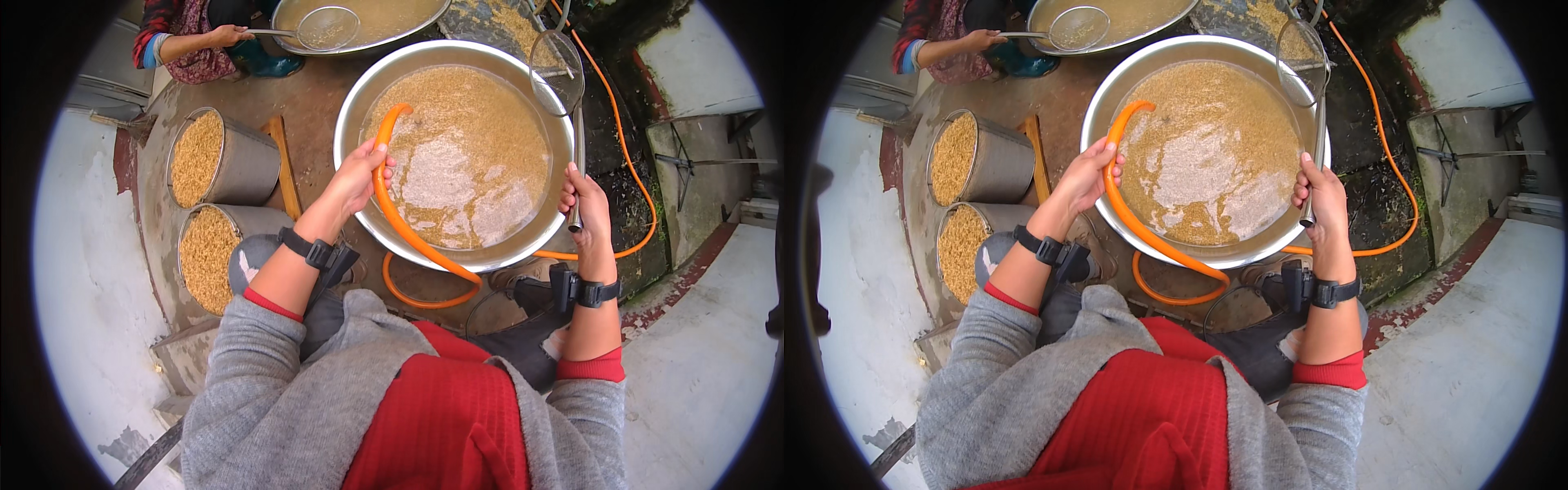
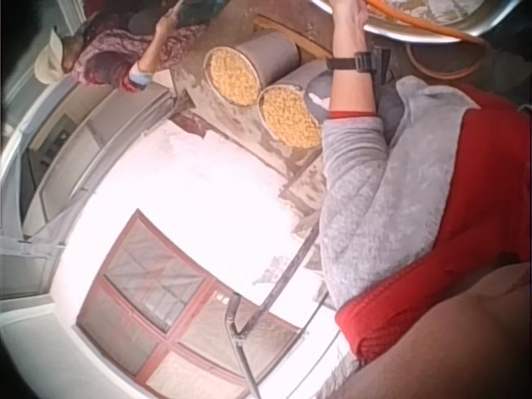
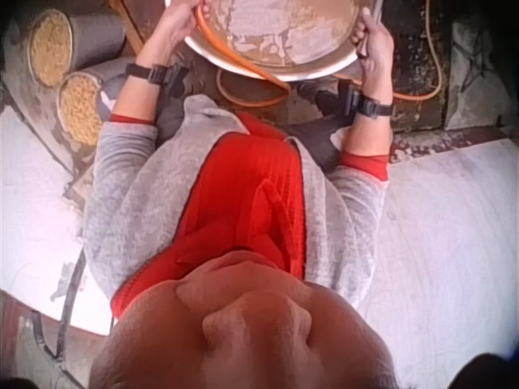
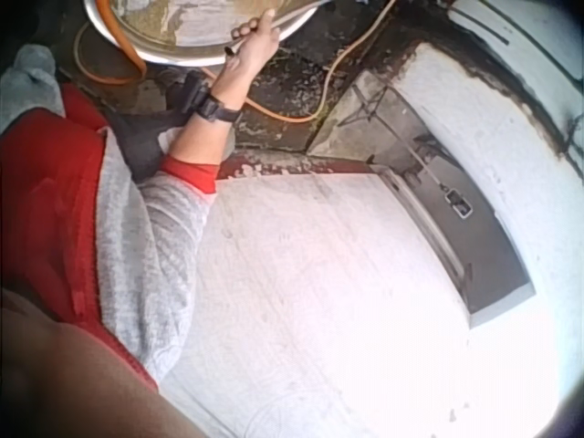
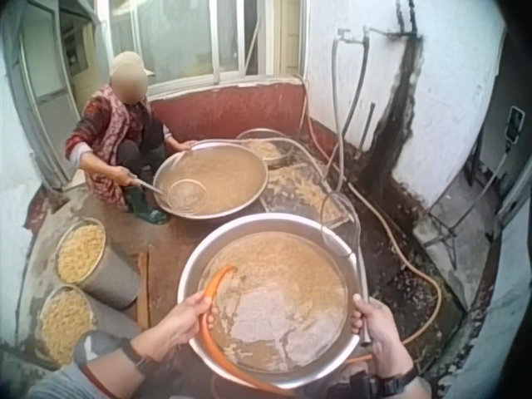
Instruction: The person uses a large mesh strainer to scoop grains from a large basin of water and transfers them into metal buckets. They also use an orange hose to add water to the basin and stir the contents with the strainer.
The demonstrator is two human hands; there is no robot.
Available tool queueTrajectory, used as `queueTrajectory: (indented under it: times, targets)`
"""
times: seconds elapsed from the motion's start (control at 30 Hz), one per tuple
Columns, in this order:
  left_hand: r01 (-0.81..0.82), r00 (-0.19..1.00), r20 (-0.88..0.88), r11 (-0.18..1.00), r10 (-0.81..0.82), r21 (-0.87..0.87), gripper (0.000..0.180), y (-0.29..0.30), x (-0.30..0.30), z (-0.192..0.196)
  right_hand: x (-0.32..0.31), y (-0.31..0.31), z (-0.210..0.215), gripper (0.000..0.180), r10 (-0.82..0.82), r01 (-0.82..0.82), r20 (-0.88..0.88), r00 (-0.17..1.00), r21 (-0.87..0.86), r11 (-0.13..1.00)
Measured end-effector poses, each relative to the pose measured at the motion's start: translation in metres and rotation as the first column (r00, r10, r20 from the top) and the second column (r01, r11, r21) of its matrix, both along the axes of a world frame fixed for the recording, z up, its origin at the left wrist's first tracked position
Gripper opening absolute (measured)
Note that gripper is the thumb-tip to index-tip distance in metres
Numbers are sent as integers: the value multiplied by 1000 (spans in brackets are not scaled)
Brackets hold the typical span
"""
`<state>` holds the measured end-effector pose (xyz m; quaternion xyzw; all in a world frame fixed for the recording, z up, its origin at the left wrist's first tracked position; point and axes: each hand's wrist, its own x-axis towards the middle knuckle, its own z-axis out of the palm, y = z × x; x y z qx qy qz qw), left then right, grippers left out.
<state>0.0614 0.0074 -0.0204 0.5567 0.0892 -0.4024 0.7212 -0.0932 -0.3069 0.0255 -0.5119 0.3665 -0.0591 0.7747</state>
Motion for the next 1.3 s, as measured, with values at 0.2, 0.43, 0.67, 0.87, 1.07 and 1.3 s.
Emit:
queueTrajectory:
  times: [0.2,0.43,0.67,0.87,1.07,1.3]
  targets:
    - [2,1000,2,1000,-2,-17,40,0,0,-1,0,2,1,25,-7,6,-11,1000,-11,1000]
    - [-17,1000,15,997,18,-69,37,2,-1,-6,2,2,0,26,-5,3,-45,999,-55,998]
    - [16,994,107,999,-12,-40,46,-1,-4,-3,2,2,-10,29,-35,26,-94,995,-88,996]
    - [-21,995,96,1000,21,-1,49,-2,-2,-6,1,0,-16,29,-4,4,-14,1000,3,1000]
    - [-51,995,92,999,49,17,49,-4,-1,-6,1,2,-15,27,-14,14,-13,1000,10,1000]
    - [-15,995,101,1000,17,-21,48,-3,0,-7,1,3,-12,28,-18,18,-13,1000,0,1000]
